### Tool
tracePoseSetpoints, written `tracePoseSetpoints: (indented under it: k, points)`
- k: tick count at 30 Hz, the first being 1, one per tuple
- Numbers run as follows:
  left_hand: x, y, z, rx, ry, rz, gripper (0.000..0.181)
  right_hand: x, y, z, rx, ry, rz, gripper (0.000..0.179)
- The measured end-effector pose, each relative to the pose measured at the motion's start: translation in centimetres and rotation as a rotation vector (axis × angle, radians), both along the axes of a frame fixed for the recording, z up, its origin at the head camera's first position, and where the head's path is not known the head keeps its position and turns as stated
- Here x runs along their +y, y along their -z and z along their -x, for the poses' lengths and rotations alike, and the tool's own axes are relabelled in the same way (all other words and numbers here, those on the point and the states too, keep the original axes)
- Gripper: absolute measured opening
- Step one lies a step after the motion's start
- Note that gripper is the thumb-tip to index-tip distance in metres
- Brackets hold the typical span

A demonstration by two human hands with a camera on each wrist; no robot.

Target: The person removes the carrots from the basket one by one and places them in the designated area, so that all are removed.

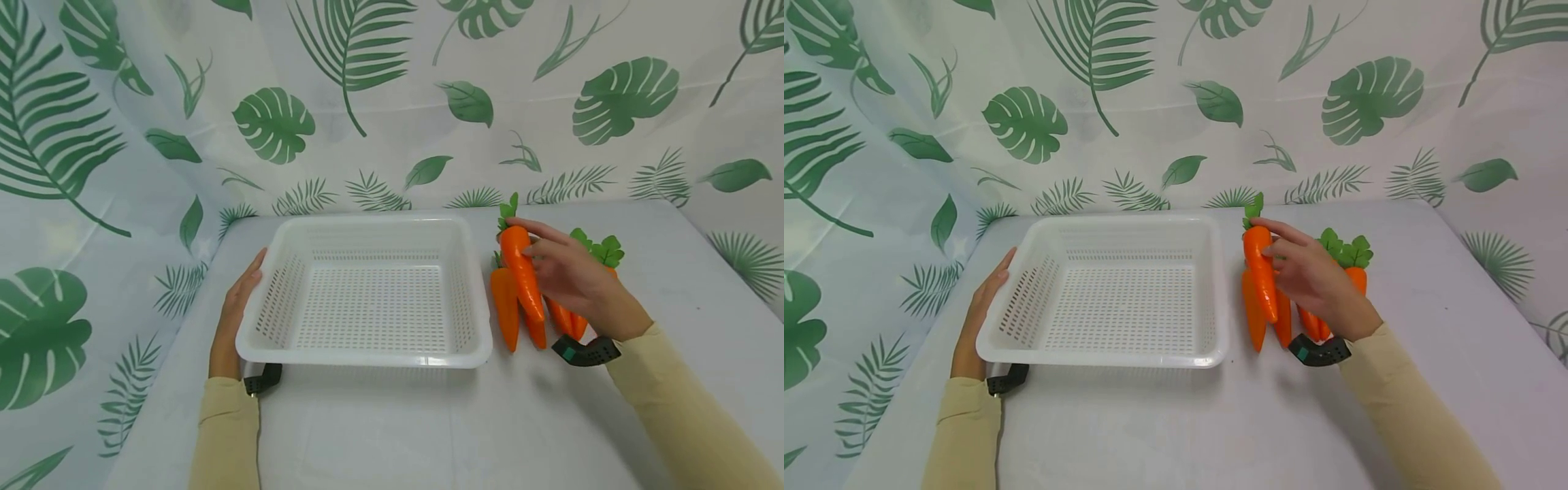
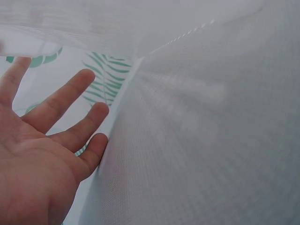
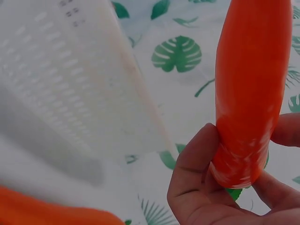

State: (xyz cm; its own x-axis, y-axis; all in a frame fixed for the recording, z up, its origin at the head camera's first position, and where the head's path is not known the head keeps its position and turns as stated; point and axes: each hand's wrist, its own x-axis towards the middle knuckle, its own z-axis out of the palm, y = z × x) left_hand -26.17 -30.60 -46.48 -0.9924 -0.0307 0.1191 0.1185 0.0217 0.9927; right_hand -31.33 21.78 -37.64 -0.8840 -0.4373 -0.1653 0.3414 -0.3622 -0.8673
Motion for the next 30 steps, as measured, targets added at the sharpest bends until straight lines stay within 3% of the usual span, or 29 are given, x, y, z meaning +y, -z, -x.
tracePoseSetpoints:
  k: [5,12,23,30]
  points:
    - [0.0,-0.1,0.0,-0.011,0.002,-0.001,0.058,1.9,0.6,-0.1,-0.003,0.004,0.002,0.047]
    - [-0.2,0.0,0.0,-0.014,0.010,-0.014,0.057,4.5,0.9,-0.3,-0.016,0.057,-0.119,0.050]
    - [-0.2,-0.2,0.2,0.025,0.042,-0.067,0.057,8.4,1.8,-0.7,-0.045,0.098,-0.124,0.053]
    - [-0.1,-0.3,0.0,0.002,0.035,-0.033,0.057,10.1,2.2,-1.0,-0.078,0.152,-0.140,0.050]
